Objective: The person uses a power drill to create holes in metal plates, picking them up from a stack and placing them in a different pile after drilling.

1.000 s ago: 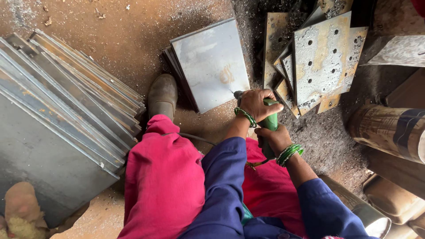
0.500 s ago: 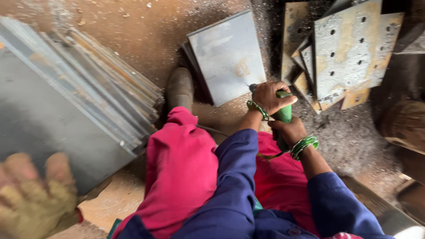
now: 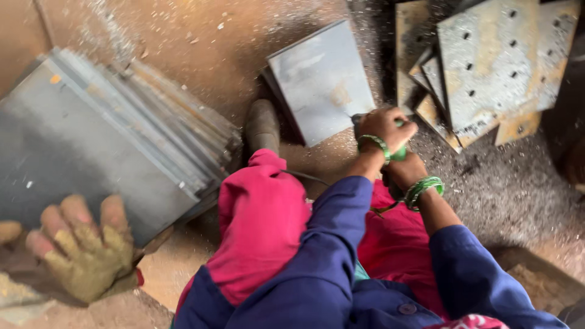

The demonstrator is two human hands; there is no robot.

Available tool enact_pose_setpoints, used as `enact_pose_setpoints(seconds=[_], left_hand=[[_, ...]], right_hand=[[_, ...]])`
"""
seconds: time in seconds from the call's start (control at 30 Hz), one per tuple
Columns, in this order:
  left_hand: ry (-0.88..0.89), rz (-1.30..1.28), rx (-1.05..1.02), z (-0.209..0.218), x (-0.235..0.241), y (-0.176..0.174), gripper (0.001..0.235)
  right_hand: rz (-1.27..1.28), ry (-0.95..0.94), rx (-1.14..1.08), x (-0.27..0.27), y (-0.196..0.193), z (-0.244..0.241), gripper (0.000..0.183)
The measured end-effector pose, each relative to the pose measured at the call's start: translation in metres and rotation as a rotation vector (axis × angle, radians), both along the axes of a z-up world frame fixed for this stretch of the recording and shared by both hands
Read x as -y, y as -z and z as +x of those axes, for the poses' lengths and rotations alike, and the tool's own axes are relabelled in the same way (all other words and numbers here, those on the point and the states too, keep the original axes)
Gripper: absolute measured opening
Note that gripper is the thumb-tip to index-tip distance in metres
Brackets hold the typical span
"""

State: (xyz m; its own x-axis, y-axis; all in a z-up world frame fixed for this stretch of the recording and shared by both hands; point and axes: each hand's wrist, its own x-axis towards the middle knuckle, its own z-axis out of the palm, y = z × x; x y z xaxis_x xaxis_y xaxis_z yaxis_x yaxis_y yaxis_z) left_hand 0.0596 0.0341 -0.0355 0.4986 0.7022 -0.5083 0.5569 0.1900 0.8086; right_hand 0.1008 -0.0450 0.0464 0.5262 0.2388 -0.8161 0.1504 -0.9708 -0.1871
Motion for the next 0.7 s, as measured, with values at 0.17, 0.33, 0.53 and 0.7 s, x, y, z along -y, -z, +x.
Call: enact_pose_setpoints(seconds=[0.17, 0.33, 0.53, 0.7], left_hand=[[-0.097, 0.074, 0.118, -0.003, -0.001, 0.008, 0.022], [-0.091, 0.156, 0.242, -0.008, -0.003, 0.017, 0.021], [-0.126, 0.221, 0.361, -0.018, -0.005, 0.025, 0.017], [-0.116, 0.259, 0.377, -0.013, -0.005, 0.025, 0.016]], right_hand=[[0.106, 0.084, -0.082, 0.006, 0.001, 0.000, 0.024], [0.051, -0.013, -0.045, 0.000, 0.000, 0.005, 0.038], [0.151, -0.005, 0.021, 0.003, 0.013, -0.003, 0.041], [0.033, -0.088, -0.007, 0.021, 0.040, 0.004, 0.049]])
